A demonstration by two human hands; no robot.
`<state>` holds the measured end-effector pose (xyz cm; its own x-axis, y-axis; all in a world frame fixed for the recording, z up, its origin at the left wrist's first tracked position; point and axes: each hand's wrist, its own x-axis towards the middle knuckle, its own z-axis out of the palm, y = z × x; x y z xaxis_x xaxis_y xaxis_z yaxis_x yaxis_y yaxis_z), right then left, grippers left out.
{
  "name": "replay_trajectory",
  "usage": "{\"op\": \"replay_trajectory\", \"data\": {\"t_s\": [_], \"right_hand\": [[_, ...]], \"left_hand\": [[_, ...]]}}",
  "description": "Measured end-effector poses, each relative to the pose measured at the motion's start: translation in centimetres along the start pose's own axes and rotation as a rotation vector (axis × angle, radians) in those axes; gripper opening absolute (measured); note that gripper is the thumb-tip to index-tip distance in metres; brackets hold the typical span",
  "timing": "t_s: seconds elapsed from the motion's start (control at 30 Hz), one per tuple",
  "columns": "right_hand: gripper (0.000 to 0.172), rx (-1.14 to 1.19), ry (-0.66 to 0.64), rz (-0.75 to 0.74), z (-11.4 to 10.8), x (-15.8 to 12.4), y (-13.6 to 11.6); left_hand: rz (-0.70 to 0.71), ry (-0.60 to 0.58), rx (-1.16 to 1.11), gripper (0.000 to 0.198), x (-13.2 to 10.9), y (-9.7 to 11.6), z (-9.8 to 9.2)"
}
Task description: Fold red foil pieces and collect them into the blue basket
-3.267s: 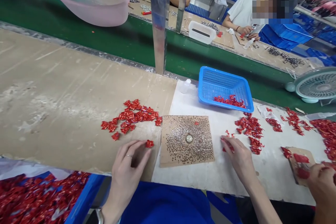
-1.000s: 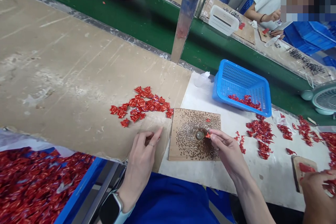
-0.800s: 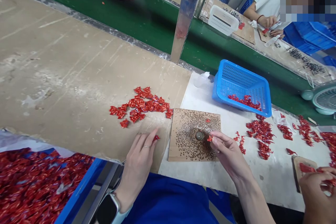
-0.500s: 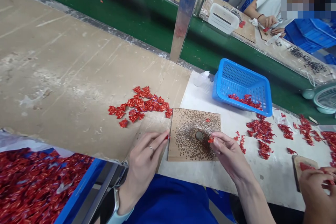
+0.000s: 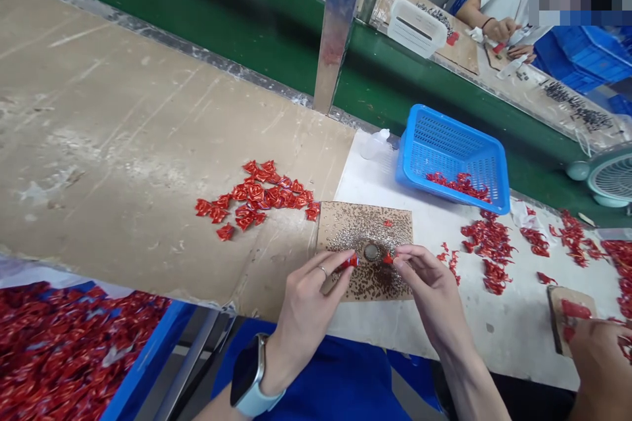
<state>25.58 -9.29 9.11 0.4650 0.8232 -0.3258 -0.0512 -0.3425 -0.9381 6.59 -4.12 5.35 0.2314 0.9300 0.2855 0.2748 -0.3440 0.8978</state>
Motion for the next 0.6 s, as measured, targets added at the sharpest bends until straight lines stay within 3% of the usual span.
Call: {"op": "replay_trajectory", "data": {"t_s": [0.2, 0.6], "right_hand": [[0.010, -0.042, -0.051, -0.187, 2.2, -1.4, -1.0], [0.015, -0.045, -0.086, -0.193, 3.0, -1.1, -0.4]], "left_hand": [[-0.101, -0.026, -0.037, 0.017, -0.3, 0.8, 0.8], [-0.100, -0.052, -0.022, 0.017, -0.2, 1.1, 0.6]]}}
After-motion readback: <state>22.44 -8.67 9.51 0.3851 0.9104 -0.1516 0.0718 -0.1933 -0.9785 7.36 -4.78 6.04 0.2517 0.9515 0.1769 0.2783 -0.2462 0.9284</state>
